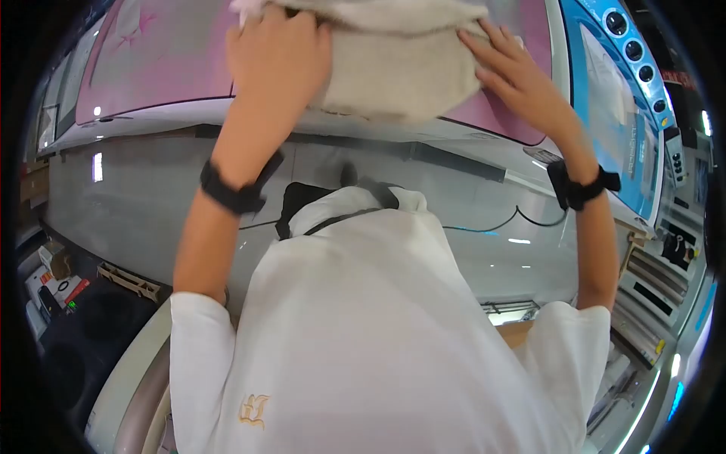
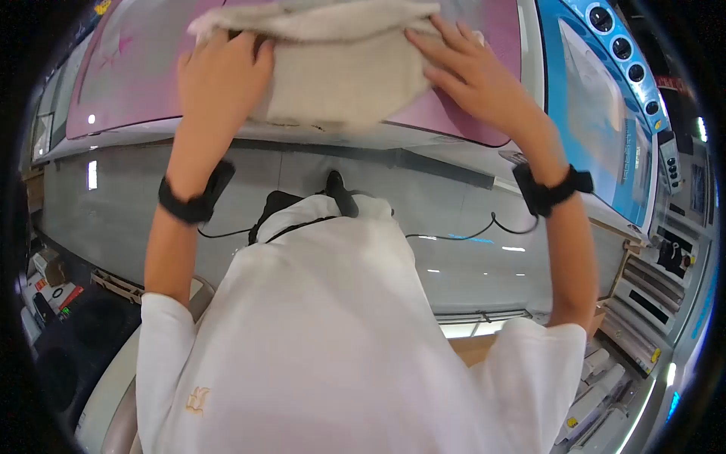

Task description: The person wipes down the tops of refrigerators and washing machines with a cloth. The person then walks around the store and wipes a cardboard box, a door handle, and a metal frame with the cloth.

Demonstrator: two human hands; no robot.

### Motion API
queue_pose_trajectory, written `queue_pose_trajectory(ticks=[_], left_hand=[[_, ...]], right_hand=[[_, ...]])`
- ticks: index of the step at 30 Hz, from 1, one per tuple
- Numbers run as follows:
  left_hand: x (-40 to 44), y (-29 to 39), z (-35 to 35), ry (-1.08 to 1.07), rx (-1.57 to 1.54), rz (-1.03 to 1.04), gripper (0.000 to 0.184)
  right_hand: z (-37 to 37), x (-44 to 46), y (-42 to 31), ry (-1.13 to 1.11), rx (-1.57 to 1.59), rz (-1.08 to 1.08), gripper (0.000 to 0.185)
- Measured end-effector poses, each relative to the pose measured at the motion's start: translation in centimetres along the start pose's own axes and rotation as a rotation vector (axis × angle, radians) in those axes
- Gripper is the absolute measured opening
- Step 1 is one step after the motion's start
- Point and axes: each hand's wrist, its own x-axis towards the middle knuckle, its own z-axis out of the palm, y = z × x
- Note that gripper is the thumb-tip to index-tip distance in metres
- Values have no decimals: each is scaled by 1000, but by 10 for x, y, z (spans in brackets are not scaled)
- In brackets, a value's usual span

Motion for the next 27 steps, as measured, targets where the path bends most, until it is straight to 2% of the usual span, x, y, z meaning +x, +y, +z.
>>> queue_pose_trajectory(ticks=[2,4,7,10,11,16,20,23,27], left_hand=[[16,4,13,196,-31,115,31],[15,5,37,353,-177,239,41],[-25,1,21,212,-241,134,51],[-57,-20,-3,88,-236,53,62],[-61,-30,-2,87,-217,29,61],[-24,-74,17,153,1,-49,59],[-40,-80,11,117,-102,-115,63],[-65,-99,3,107,-209,-139,66],[-67,-136,0,131,-325,-164,68]], right_hand=[[16,18,-14,144,-135,39,55],[26,24,-73,164,-169,149,59],[30,6,-147,174,-115,227,61],[30,6,-152,112,-142,227,61],[29,9,-152,89,-172,221,61],[46,96,-165,266,-62,230,57],[64,126,-227,294,109,128,50],[60,112,-226,112,102,85,48],[59,151,-240,183,126,150,51]])
